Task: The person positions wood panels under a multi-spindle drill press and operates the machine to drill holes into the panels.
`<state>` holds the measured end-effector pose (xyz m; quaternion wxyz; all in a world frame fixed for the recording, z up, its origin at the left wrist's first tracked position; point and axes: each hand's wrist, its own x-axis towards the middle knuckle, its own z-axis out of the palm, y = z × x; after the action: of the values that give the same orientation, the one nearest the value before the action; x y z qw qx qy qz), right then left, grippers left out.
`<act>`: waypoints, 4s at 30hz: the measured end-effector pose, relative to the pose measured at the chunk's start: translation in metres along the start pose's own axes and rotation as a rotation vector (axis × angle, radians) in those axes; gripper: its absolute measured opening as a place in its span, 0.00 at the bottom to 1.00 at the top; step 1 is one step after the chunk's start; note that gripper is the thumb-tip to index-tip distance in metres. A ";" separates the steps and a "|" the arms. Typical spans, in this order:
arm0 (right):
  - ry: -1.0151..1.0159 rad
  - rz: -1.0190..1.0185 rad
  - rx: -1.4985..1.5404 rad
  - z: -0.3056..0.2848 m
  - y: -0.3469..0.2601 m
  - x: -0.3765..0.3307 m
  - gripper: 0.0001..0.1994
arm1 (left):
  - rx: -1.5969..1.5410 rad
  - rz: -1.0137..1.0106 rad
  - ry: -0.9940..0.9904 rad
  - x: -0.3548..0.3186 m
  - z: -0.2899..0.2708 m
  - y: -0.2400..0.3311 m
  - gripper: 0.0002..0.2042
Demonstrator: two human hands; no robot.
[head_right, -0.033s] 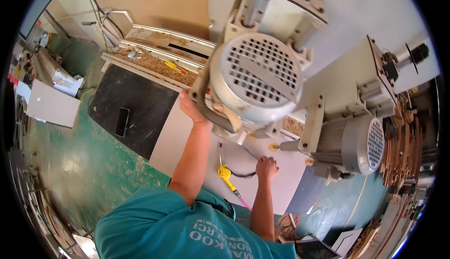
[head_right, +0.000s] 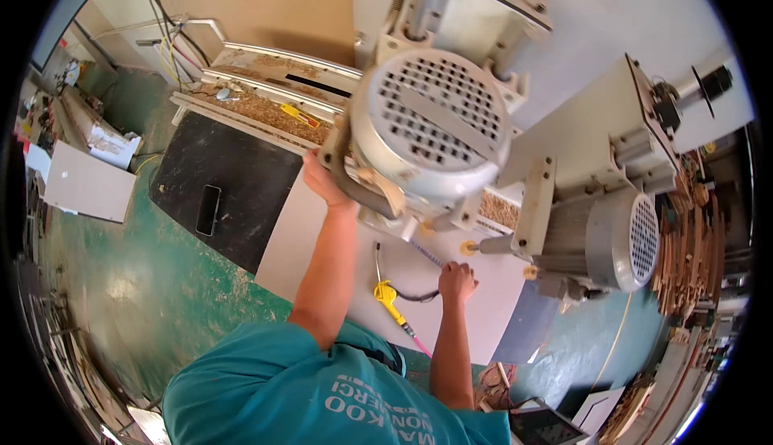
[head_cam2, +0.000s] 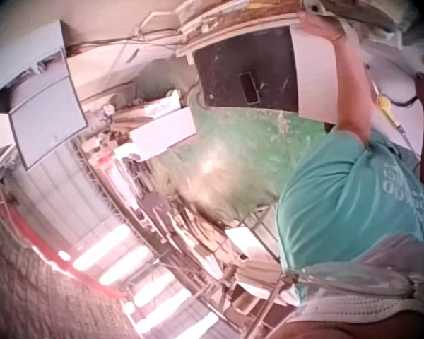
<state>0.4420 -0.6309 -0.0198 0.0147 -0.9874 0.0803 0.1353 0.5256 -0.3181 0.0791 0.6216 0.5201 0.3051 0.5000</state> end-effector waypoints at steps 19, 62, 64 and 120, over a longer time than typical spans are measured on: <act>0.469 0.066 -0.075 0.044 0.010 0.028 0.11 | -0.341 -0.366 -0.171 0.135 -0.060 0.012 0.32; 0.411 0.041 -0.120 0.002 0.050 0.069 0.13 | -0.087 -0.193 -1.111 0.174 -0.116 -0.014 0.47; 0.483 0.040 -0.110 0.004 0.051 0.073 0.13 | -0.269 -0.038 -0.930 0.197 -0.113 -0.008 0.43; -0.447 0.111 0.280 0.030 0.134 -0.372 0.25 | 1.250 0.622 -1.692 -0.108 -0.313 -0.011 0.45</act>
<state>0.0588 -0.7036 0.0505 0.1608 -0.9155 0.1470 0.3381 0.2137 -0.3121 -0.0323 0.1032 0.9726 -0.1653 -0.1266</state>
